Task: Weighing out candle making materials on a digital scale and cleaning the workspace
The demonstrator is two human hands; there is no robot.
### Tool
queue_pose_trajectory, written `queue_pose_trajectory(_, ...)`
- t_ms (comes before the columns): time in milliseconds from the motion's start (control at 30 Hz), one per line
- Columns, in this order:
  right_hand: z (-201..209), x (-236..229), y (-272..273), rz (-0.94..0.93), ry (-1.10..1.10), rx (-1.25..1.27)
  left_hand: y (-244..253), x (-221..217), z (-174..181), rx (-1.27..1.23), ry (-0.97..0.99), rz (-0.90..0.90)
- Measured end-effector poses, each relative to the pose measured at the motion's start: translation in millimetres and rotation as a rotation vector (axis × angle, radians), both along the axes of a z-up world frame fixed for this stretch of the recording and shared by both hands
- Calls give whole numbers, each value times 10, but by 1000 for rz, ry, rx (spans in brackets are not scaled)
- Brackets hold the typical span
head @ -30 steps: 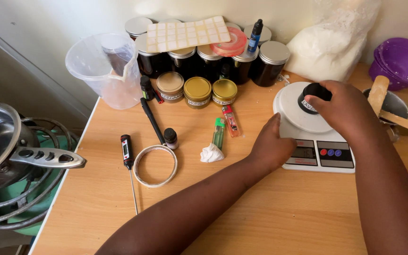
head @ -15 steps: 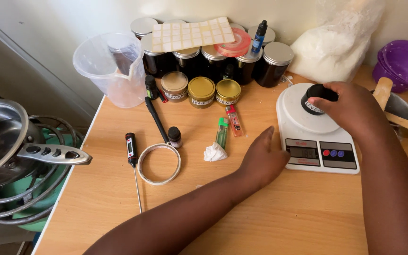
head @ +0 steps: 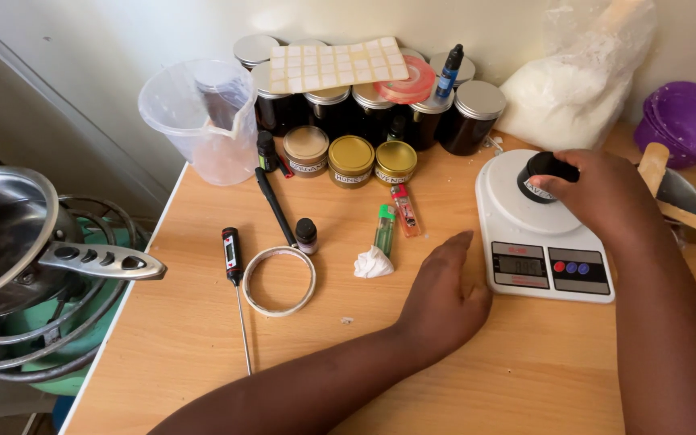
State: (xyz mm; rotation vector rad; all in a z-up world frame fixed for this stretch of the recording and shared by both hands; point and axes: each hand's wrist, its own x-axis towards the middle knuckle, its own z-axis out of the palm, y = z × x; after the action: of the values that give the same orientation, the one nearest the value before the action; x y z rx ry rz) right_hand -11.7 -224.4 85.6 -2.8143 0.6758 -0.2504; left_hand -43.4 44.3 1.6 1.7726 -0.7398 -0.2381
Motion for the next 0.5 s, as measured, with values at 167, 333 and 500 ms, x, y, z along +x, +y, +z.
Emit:
queue_pose_trajectory(167, 192, -33, 174, -26, 45, 16, -26, 24, -80, 43, -416, -40)
queue_pose_trajectory(333, 275, -22, 251, -19, 74, 23, -66, 87, -261, 172, -546, -65)
queue_pose_trajectory(500, 342, -59, 403, -96, 79, 166, -68, 141, -327, 149, -537, -58)
